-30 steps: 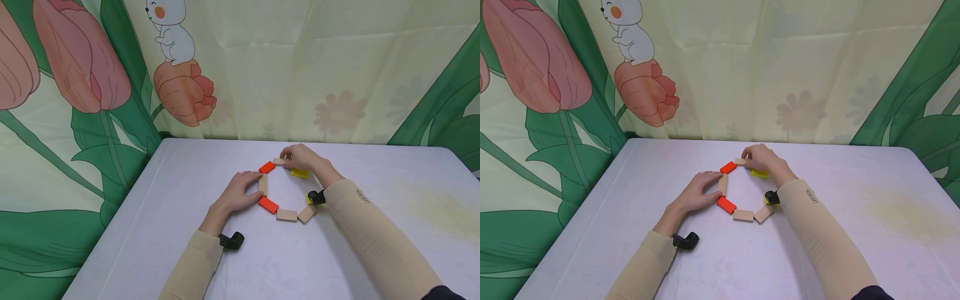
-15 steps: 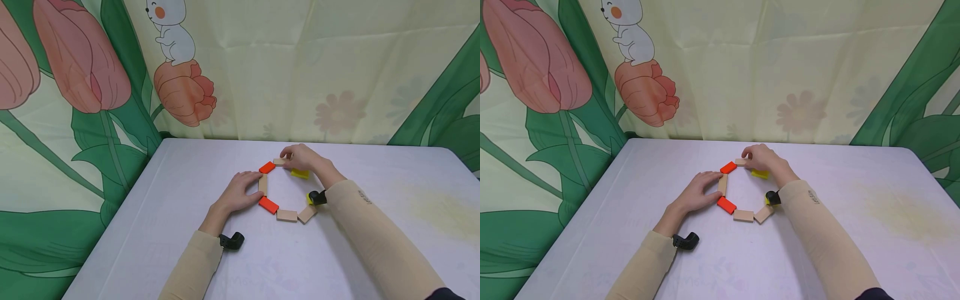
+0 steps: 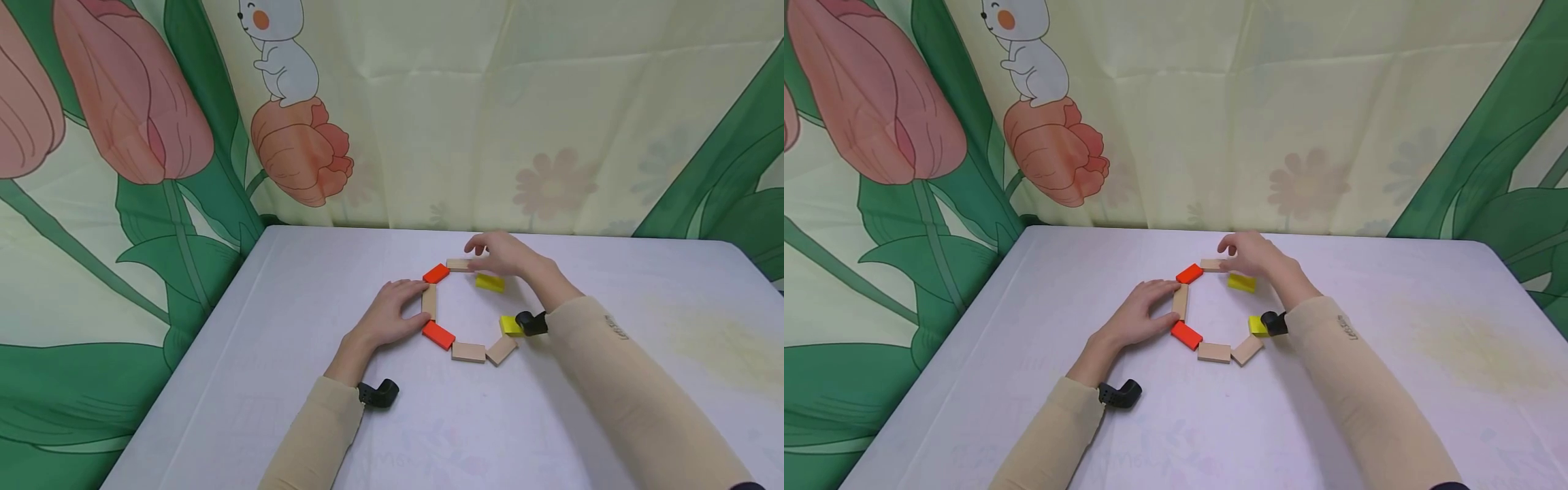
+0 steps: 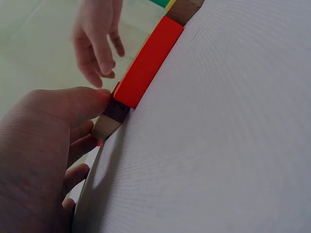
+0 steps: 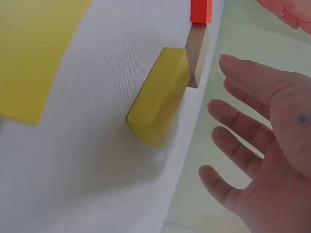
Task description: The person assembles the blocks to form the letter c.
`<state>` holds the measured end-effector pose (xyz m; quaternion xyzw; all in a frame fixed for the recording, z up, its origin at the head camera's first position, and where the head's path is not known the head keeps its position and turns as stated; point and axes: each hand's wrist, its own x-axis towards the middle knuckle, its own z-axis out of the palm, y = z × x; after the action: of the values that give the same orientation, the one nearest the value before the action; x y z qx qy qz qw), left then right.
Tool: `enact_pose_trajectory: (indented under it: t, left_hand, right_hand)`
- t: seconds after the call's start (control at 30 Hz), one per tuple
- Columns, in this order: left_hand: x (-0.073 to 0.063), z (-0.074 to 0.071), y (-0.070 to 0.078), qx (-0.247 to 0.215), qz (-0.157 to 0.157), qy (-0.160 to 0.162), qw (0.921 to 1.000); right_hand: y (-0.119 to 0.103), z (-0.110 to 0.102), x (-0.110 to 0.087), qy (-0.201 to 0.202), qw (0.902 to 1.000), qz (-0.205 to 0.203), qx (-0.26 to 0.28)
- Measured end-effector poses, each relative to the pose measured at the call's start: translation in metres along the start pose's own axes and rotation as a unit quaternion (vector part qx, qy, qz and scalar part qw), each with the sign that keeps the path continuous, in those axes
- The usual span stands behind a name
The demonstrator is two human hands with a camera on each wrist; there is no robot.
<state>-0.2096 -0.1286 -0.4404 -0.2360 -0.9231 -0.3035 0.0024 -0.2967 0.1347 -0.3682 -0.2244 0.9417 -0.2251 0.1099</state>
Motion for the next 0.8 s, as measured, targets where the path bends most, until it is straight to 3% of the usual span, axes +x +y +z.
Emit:
enact_pose_trajectory:
  t: [0.33, 0.8]
  left_hand:
    - [0.001, 0.001, -0.004, 0.004, 0.019, 0.007, 0.9998]
    - [0.004, 0.001, -0.003, 0.003, 0.010, 0.006, 0.9999]
  right_hand:
    - [0.007, -0.003, -0.012, 0.011, 0.9998, -0.016, 0.003]
    - [0.016, -0.001, -0.023, 0.002, 1.0000, -0.006, 0.003]
